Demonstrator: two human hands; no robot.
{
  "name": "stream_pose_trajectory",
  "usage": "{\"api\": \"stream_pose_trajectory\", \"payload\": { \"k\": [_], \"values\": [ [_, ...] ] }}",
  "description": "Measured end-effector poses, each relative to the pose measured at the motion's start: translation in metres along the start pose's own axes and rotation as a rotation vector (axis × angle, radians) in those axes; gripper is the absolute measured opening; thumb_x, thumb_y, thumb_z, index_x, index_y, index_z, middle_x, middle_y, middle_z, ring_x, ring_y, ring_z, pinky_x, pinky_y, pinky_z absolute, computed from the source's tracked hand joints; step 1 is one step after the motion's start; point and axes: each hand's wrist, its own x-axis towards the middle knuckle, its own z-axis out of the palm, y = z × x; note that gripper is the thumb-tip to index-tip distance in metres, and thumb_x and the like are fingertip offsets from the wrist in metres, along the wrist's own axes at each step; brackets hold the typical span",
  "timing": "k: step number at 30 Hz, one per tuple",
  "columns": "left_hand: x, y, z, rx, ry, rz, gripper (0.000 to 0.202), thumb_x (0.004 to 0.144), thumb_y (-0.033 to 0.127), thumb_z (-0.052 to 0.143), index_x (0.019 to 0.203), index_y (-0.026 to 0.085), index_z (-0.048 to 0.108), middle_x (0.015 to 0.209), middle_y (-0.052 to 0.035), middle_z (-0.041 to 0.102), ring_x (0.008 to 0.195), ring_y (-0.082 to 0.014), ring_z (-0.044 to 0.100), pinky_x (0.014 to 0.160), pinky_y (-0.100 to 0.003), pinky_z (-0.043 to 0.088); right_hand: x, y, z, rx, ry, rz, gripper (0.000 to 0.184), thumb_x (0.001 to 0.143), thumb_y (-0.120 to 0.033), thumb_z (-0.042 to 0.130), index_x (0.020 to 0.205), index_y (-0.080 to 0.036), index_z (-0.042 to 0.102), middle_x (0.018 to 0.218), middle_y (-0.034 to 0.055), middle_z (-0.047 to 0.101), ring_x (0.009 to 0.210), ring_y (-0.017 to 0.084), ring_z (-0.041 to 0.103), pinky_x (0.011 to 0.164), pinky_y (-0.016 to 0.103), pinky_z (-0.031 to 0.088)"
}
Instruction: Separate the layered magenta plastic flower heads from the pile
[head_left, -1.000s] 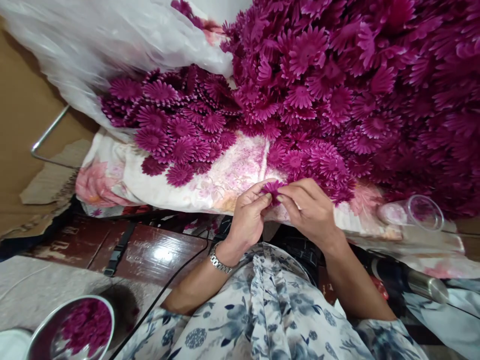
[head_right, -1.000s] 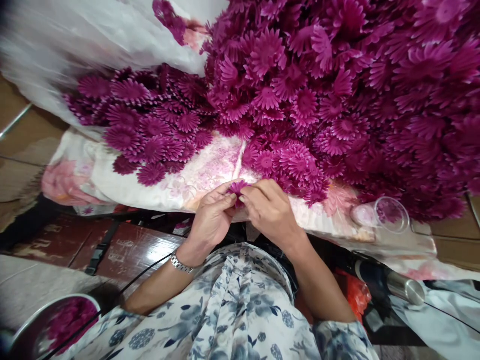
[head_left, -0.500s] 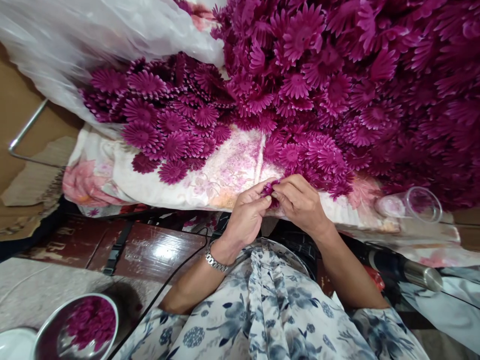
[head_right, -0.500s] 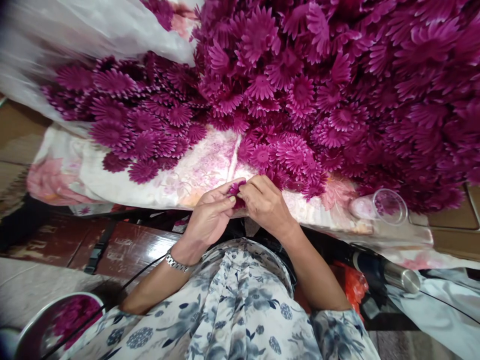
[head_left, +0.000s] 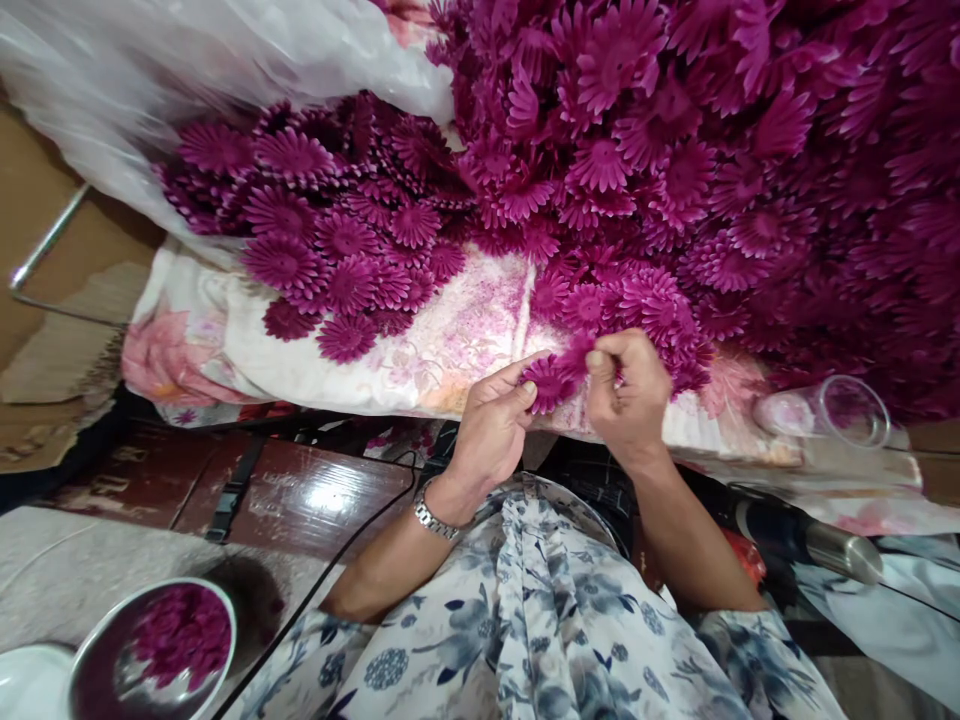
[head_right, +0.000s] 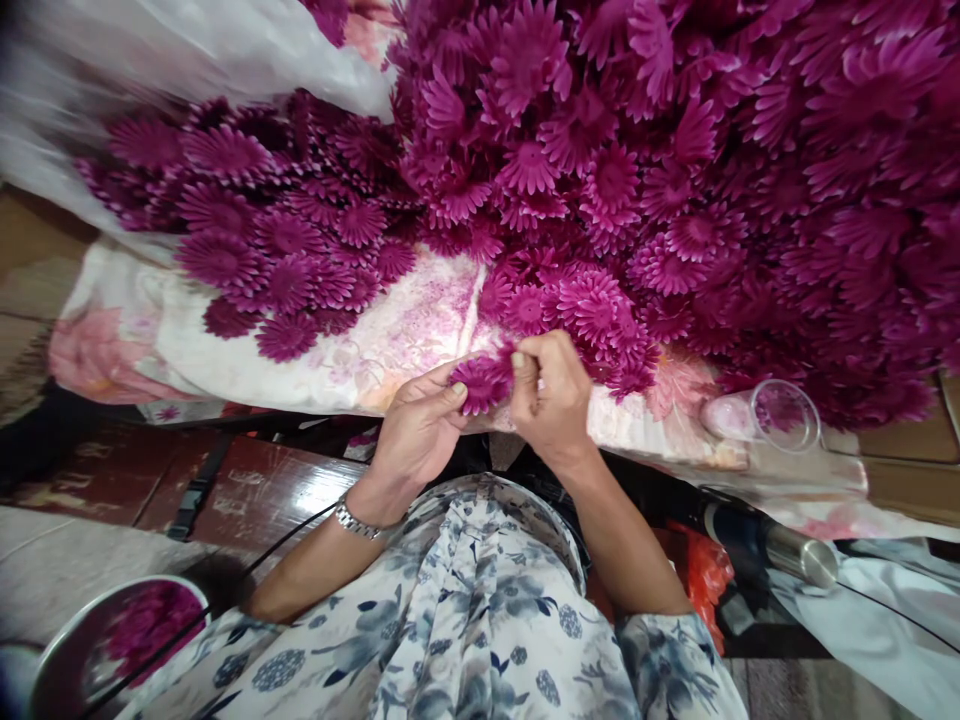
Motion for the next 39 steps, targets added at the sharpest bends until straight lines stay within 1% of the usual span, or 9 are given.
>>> {"api": "stream_pose_trajectory", "payload": {
  "k": [3,7,10,13,16,23,30,34,39],
  "values": [
    [-0.001,0.002,-0.001,0.008,0.021,-0.033,0.032,0.057,0.019,0.076,0.088,0.013,0.071,0.072,-0.0041,0.070,0.064,-0.0147,0.063,0.064,-0.027,0.051,0.022,0.030,-0.019,-0.335,0.194,-0.066,0.016,0.089,-0.019,0.045,0.074,-0.018,0.051,0.066,0.0018,0.048,0.064,0.014,0.047,0.061,0.029,0.039],
    [0.001,0.001,-0.001,-0.011,0.021,-0.018,0.029,0.061,0.015,0.071,0.090,0.013,0.070,0.077,-0.0046,0.070,0.069,-0.0133,0.063,0.068,-0.025,0.050,0.039,0.055,-0.038,-0.582,0.077,0.000,0.021,0.090,-0.029,0.046,0.092,-0.016,0.062,0.081,0.0086,0.056,0.082,0.021,0.050,0.074,0.036,0.042],
    [0.002,0.000,0.000,-0.021,0.027,-0.013,0.028,0.062,0.014,0.070,0.090,0.014,0.071,0.080,-0.0042,0.071,0.071,-0.0119,0.062,0.068,-0.023,0.049,0.030,0.036,-0.033,-0.379,-0.037,-0.080,0.023,0.087,-0.027,0.055,0.107,-0.016,0.059,0.091,0.0086,0.058,0.088,0.019,0.053,0.076,0.034,0.046],
    [0.002,0.000,0.002,-0.039,0.007,-0.025,0.025,0.063,0.013,0.069,0.088,0.014,0.071,0.082,-0.0035,0.070,0.068,-0.0095,0.060,0.065,-0.020,0.048,0.011,0.008,-0.014,-0.036,-0.278,-0.172,0.010,0.087,-0.024,0.055,0.093,-0.017,0.060,0.082,0.0050,0.059,0.079,0.015,0.054,0.070,0.028,0.048],
    [0.000,-0.001,0.003,-0.037,-0.003,-0.060,0.026,0.064,0.015,0.068,0.089,0.012,0.071,0.082,-0.0046,0.070,0.068,-0.0106,0.059,0.063,-0.021,0.048,-0.003,-0.003,0.003,0.035,-0.402,-0.208,0.013,0.090,-0.021,0.049,0.080,-0.017,0.056,0.074,0.0048,0.056,0.073,0.015,0.053,0.069,0.028,0.048],
    [-0.001,-0.003,0.001,-0.008,0.040,-0.027,0.026,0.062,0.018,0.072,0.087,0.012,0.072,0.080,-0.0057,0.070,0.080,-0.0182,0.064,0.069,-0.027,0.051,-0.013,-0.005,0.010,-0.107,-0.238,-0.248,0.018,0.088,-0.010,0.040,0.085,-0.016,0.057,0.071,0.0066,0.057,0.071,0.017,0.053,0.067,0.029,0.047],
    [-0.001,0.002,-0.002,0.000,0.065,-0.017,0.029,0.062,0.022,0.073,0.089,0.013,0.071,0.077,-0.0044,0.070,0.070,-0.0145,0.064,0.066,-0.026,0.051,0.025,0.034,-0.026,-0.461,0.146,-0.090,0.018,0.090,-0.021,0.044,0.089,-0.017,0.062,0.076,0.0071,0.057,0.076,0.019,0.052,0.071,0.033,0.042],
    [0.000,0.004,-0.001,-0.016,0.079,-0.026,0.027,0.063,0.019,0.070,0.089,0.012,0.070,0.078,-0.0048,0.070,0.069,-0.0140,0.064,0.064,-0.025,0.051,0.038,0.047,-0.042,-0.583,-0.011,-0.022,0.029,0.090,-0.032,0.048,0.109,-0.014,0.061,0.100,0.0138,0.057,0.096,0.025,0.052,0.086,0.044,0.038],
    [0.002,0.004,0.002,-0.034,0.060,-0.005,0.019,0.065,0.017,0.068,0.083,0.013,0.071,0.076,-0.0030,0.069,0.065,-0.0100,0.060,0.062,-0.020,0.048,0.015,0.011,-0.020,-0.113,-0.204,-0.143,0.015,0.086,-0.027,0.057,0.098,-0.018,0.062,0.087,0.0067,0.059,0.085,0.018,0.054,0.075,0.033,0.046]
  ]
}}
